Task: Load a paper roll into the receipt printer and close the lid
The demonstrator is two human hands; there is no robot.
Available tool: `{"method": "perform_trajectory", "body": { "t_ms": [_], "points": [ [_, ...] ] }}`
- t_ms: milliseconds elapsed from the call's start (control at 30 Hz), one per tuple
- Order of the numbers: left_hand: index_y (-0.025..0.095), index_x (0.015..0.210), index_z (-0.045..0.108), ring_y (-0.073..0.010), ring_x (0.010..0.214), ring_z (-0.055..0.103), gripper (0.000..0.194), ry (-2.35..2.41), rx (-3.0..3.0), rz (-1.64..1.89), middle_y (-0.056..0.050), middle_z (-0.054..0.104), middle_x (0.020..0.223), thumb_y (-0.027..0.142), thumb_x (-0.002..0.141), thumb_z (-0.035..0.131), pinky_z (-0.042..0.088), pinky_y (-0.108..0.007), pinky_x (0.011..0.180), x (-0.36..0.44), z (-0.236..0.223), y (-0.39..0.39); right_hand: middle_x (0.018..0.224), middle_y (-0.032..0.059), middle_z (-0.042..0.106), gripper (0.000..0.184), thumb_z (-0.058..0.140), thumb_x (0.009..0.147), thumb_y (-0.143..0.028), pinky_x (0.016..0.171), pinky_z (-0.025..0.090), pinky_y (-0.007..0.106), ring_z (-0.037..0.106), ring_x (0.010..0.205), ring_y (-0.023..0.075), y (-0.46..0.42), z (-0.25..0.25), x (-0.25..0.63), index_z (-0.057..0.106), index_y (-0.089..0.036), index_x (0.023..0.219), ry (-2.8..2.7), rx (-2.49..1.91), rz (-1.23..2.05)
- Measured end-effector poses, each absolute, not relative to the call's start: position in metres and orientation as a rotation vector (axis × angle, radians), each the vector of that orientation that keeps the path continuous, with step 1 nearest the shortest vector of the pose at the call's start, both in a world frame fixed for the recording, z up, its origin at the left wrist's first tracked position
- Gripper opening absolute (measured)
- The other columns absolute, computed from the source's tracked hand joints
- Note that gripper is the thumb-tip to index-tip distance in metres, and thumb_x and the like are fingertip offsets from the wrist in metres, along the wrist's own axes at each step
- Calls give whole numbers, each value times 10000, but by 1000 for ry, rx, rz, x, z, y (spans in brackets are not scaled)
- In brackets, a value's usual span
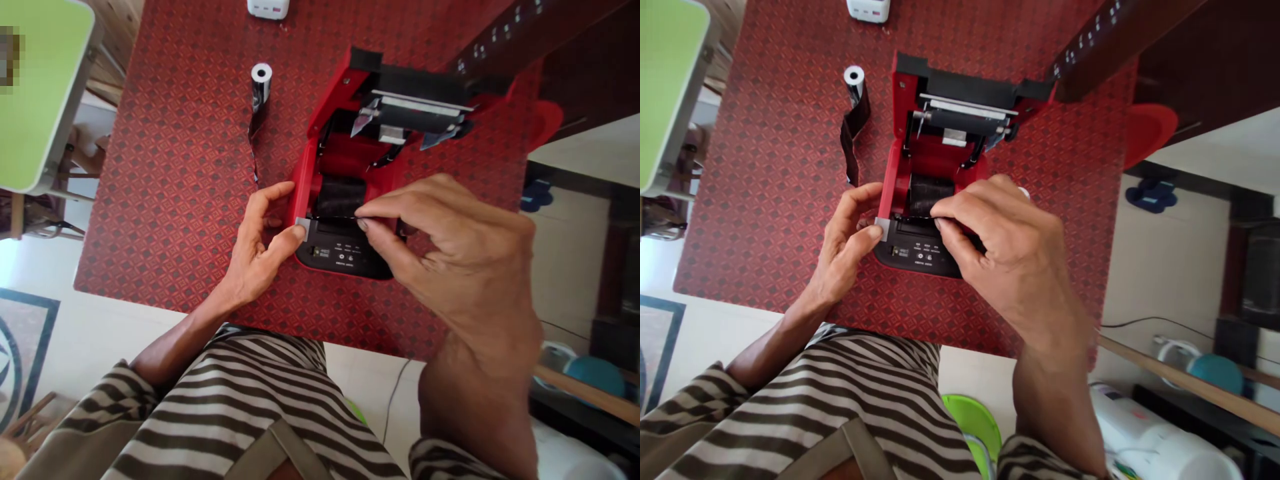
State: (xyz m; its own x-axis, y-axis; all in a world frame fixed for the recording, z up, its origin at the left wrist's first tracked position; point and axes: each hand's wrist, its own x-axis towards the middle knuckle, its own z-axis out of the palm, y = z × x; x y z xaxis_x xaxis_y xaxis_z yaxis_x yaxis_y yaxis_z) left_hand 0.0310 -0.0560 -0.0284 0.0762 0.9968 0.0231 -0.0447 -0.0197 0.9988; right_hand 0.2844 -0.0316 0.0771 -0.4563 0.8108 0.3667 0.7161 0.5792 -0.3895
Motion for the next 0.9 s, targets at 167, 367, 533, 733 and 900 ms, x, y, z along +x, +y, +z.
{"method": "perform_trajectory", "body": {
  "t_ms": [167, 367, 533, 733, 900],
  "points": [
    [371, 1618, 778, -401, 1506, 811, 669, 1087, 1240, 1189, -111, 838, 1651, 829, 1140, 875, 710, -593, 1223, 28, -26, -50, 1101, 1, 947, 306, 717, 1237, -124, 984, 727, 516, 900, 1007, 298, -42, 71, 287, 875, -383, 1193, -2208, -1273, 272],
    [394, 1664, 747, -430, 1551, 779, 657, 1156, 1284, 1142, -113, 824, 1668, 812, 1165, 832, 687, -690, 1308, 27, -12, -55, 1175, 15, 981, 352, 730, 1195, -67, 1024, 735, 546, 927, 1050, 310, -49, 69, 285, 911, -368, 1225, -2183, -1256, 279],
    [525, 1689, 757, -488, 1686, 677, 601, 1145, 1586, 1242, -63, 757, 1739, 743, 1143, 880, 530, -835, 1467, 31, -7, -58, 1207, 30, 989, 360, 741, 1198, -61, 1041, 773, 570, 943, 1113, 332, -59, 74, 279, 907, -366, 1294, -2196, -1301, 259],
    [511, 1669, 740, -441, 1614, 701, 521, 1225, 1599, 1194, -40, 778, 1703, 778, 1223, 776, 559, -772, 1413, 20, 3, -41, 1316, 31, 982, 446, 789, 1160, -20, 1057, 770, 618, 940, 1198, 357, -70, 73, 277, 863, -410, 1363, -2197, -1327, 190],
    [516, 1683, 812, -381, 1594, 718, 607, 1012, 1834, 1379, -4, 809, 1696, 853, 1180, 839, 631, -632, 1370, -5, 9, 40, 1223, 27, 965, 460, 869, 1099, 9, 994, 754, 565, 914, 1094, 322, -74, 62, 280, 867, -378, 1349, -2117, -1254, 101]
  ]
}}
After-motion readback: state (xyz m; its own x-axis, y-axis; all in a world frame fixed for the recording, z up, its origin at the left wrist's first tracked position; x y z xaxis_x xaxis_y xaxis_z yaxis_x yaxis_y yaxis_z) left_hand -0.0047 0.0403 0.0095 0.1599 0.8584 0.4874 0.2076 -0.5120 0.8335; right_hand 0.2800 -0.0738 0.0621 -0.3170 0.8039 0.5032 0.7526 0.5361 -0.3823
